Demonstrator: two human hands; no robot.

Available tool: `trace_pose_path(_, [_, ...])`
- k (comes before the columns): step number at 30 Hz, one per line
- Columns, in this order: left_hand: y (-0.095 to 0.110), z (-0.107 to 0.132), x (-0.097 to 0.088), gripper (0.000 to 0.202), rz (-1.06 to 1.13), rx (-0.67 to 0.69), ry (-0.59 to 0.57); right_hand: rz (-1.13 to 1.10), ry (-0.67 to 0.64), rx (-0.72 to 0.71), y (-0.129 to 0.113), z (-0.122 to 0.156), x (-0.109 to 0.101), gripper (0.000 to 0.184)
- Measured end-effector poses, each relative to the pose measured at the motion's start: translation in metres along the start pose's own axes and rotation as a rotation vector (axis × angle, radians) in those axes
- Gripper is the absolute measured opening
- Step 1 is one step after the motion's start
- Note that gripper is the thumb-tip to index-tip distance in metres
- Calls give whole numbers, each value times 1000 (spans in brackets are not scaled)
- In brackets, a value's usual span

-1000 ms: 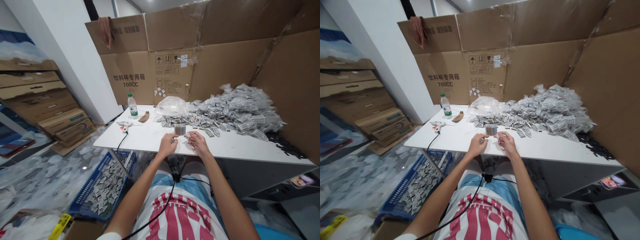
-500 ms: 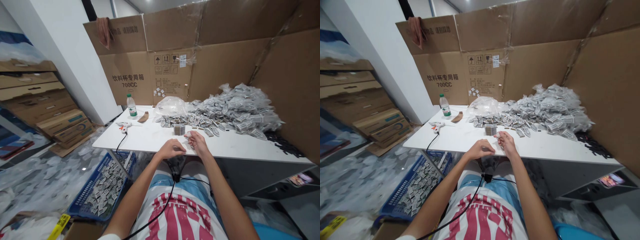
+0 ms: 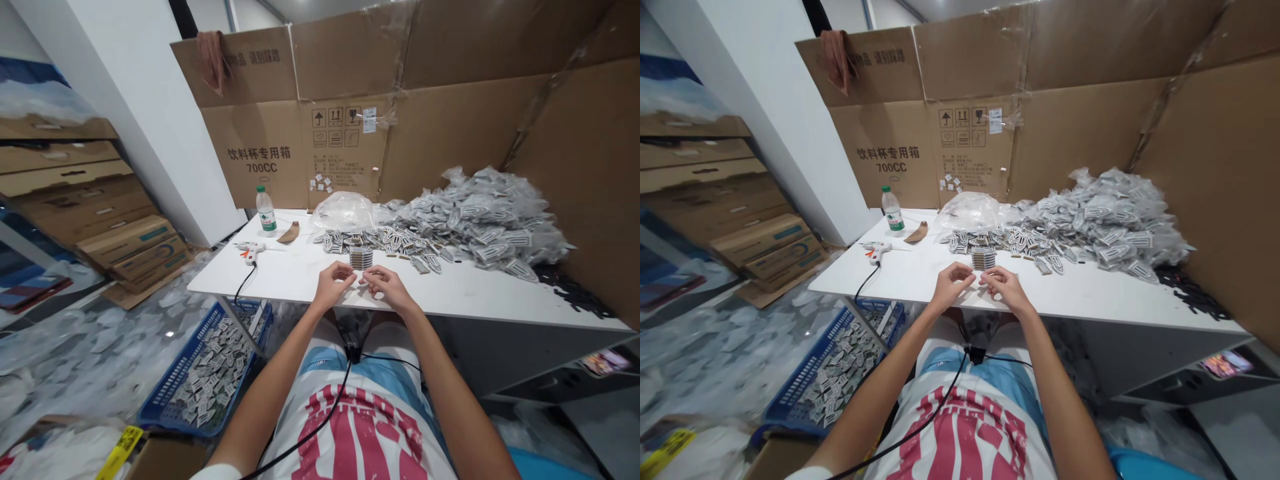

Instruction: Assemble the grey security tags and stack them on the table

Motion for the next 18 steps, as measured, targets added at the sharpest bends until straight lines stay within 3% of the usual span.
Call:
trace_pose_path(4, [2,3,4,28,-5,18,-17,-10,-66,14,-3,0,2,47])
trace_pose_path(11, [12,10,7,37,-34,94,-158,-12,-99,31,-2,-1,2,49])
trace_pose_path(18, [6,8,8,34,-80,101,-76,5,-119,6,-5,-1,3,45])
Point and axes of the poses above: each hand's wrist, its own z-axis away from the middle knuckle, its own x-axis out of the palm, y = z × x, the point moved 3 cm from there along -z, towards the middle knuckle, and after that the axes turned 13 degrees about -x, right-handed, at the moved point
